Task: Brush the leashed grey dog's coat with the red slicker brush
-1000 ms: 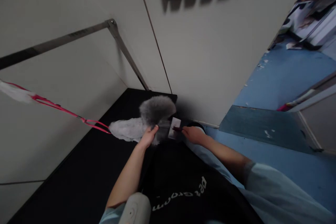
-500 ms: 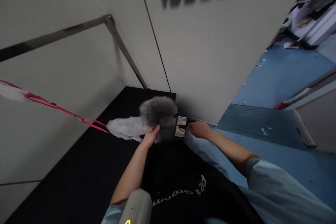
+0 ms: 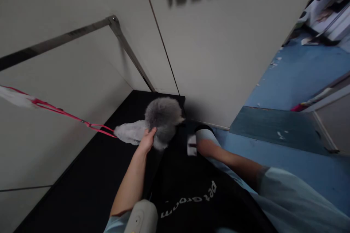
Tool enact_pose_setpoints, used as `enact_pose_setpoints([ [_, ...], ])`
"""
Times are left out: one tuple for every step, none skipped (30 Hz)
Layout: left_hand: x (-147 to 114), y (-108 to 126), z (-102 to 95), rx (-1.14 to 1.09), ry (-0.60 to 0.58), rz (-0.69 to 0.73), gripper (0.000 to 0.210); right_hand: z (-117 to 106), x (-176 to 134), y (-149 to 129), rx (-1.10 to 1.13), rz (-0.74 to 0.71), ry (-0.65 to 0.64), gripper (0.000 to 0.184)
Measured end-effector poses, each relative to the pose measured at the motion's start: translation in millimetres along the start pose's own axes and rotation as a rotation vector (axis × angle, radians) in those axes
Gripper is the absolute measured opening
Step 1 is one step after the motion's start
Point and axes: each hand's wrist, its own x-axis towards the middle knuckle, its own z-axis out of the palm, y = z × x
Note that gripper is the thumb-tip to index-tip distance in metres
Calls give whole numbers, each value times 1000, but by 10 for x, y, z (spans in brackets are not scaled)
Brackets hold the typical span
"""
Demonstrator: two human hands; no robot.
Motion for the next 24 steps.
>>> enact_pose_setpoints([
  [-9, 32, -23, 7, 5, 0, 53, 33, -3, 16, -2, 10, -22, 28],
  [-19, 60, -37, 15, -8, -11, 51, 32, 3, 2, 21, -5, -10, 28],
  [-31, 85, -42, 20, -27, -26, 49, 5, 24, -47, 73, -47, 32, 29],
  [-43, 107, -40, 20, -49, -44, 48, -36, 60, -126, 158, -111, 87, 30],
  [-53, 126, -34, 13, -74, -65, 47, -76, 110, -227, 261, -187, 144, 30],
  [-61, 145, -27, 0, -98, -85, 47, -98, 166, -334, 361, -259, 194, 29],
  [-64, 162, -23, -16, -118, -100, 47, -91, 219, -434, 436, -302, 213, 27],
  [-62, 178, -25, -31, -130, -109, 47, -48, 259, -515, 481, -307, 196, 24],
  [-55, 192, -34, -42, -130, -112, 47, 27, 282, -571, 500, -279, 148, 23],
  [-43, 202, -51, -51, -121, -110, 46, 124, 285, -601, 499, -232, 82, 22],
  [-26, 208, -73, -58, -109, -107, 45, 225, 272, -607, 502, -179, -6, 22],
  [-7, 210, -99, -65, -100, -107, 44, 310, 251, -600, 507, -152, -90, 25],
  [12, 208, -125, -76, -97, -111, 43, 365, 230, -590, 533, -165, -170, 27],
  [30, 203, -147, -85, -97, -117, 42, 379, 221, -587, 585, -190, -211, 28],
  [46, 197, -164, -87, -100, -129, 41, 353, 228, -597, 654, -226, -214, 28],
  [57, 192, -173, -80, -107, -146, 39, 298, 255, -621, 730, -260, -184, 26],
  [65, 190, -174, -71, -120, -164, 37, 233, 299, -655, 801, -280, -128, 22],
  [69, 193, -167, -64, -140, -178, 36, 178, 350, -692, 851, -284, -70, 20],
  [71, 201, -154, -64, -165, -187, 36, 150, 397, -724, 872, -273, -35, 19],
  [71, 214, -137, -69, -191, -192, 37, 160, 429, -745, 870, -255, -41, 18],
  [72, 232, -120, -77, -213, -187, 39, 207, 437, -754, 854, -229, -84, 19],
  [76, 252, -105, -83, -228, -179, 40, 280, 422, -750, 822, -205, -166, 20],
  [82, 273, -95, -85, -238, -178, 41, 361, 390, -737, 786, -193, -264, 23],
  [92, 292, -89, -84, -246, -184, 42, 428, 349, -723, 722, -186, -380, 26],
])
